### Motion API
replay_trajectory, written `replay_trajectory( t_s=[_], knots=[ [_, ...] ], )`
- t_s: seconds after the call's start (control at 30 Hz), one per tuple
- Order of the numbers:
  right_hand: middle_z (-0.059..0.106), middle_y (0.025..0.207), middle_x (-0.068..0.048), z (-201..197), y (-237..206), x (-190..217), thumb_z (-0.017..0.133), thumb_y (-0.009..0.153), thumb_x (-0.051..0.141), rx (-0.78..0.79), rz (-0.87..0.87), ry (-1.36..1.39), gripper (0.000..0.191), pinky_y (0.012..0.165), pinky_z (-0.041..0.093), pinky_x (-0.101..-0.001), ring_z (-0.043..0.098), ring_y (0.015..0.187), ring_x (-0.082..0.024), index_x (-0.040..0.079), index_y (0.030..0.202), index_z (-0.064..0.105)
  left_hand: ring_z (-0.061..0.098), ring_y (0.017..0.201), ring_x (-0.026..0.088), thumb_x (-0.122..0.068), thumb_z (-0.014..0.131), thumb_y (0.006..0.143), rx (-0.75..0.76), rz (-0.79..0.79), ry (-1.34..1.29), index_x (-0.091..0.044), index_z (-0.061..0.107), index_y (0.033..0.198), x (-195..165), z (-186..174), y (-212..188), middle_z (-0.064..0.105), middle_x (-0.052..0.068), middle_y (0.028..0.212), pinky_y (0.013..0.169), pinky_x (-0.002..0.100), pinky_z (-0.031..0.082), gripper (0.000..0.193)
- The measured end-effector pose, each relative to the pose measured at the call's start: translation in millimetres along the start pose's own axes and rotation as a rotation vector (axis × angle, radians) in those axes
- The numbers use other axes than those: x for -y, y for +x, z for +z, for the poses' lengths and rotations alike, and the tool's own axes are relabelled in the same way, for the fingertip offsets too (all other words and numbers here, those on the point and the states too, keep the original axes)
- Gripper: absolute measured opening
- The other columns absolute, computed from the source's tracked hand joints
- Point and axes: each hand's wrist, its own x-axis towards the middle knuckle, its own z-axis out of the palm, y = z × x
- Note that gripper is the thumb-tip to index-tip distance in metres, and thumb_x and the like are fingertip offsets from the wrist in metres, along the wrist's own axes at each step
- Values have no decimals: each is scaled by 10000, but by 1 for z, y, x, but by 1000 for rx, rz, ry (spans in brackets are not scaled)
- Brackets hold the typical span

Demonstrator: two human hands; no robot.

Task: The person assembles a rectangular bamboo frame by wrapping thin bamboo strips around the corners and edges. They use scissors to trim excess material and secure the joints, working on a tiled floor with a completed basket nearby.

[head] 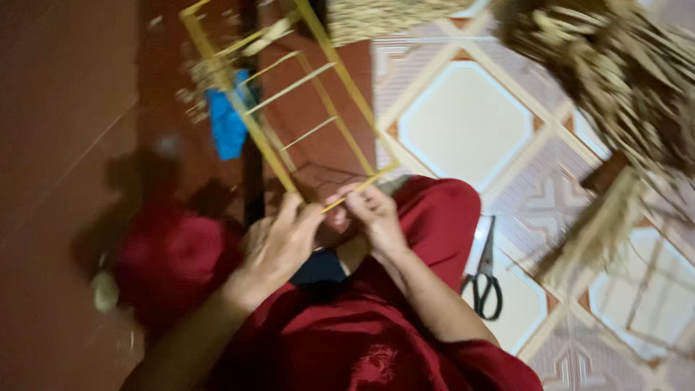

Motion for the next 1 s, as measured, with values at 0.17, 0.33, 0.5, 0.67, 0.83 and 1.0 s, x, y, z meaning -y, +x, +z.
replay_trajectory(
  t_s=[0.17,0.33,0.5,0.67,0.83,1.0],
  knots=[
    [751,1065,-149,2,-17,-9,594,1078,106,1,-38,12,211,804,567,-334,674,848,-166,-55,1185,676,654,593,334,-196,606,984,-22,65,51,-137,627,993,-5,0,-19,572,159,948,472,436,527,63],
    [742,1105,-135,17,-30,-11,527,1098,171,40,-105,175,309,987,534,-305,697,1038,-162,-1,1347,591,657,635,332,-225,624,1013,49,92,303,-169,638,1025,-2,4,-36,574,102,938,494,448,526,59],
    [742,1134,-196,18,-23,-11,490,1178,242,32,-50,233,388,991,499,-336,665,1042,-191,-93,1336,605,639,614,334,-258,653,984,27,89,378,-216,654,1057,9,18,-48,596,94,981,508,461,505,83],
    [738,1176,-170,19,-19,-6,458,1176,338,29,-34,297,478,978,510,-344,683,1084,-201,-104,1262,619,649,671,317,-305,667,1040,-30,171,446,-184,583,970,18,26,-52,565,79,957,523,439,508,163],
    [742,1097,-167,10,-11,-2,493,1110,351,29,-11,371,384,960,508,-365,683,998,-210,45,1311,611,631,598,294,-278,693,978,-39,142,491,-209,683,1072,10,25,-46,584,95,945,494,416,525,116],
    [759,1051,-173,3,-4,-17,561,1114,364,-35,-116,217,414,1012,510,-359,685,1014,-195,-30,1183,664,656,670,331,-265,701,944,-66,107,204,-184,669,1052,-1,16,-34,581,81,940,528,438,531,139]
  ],
)
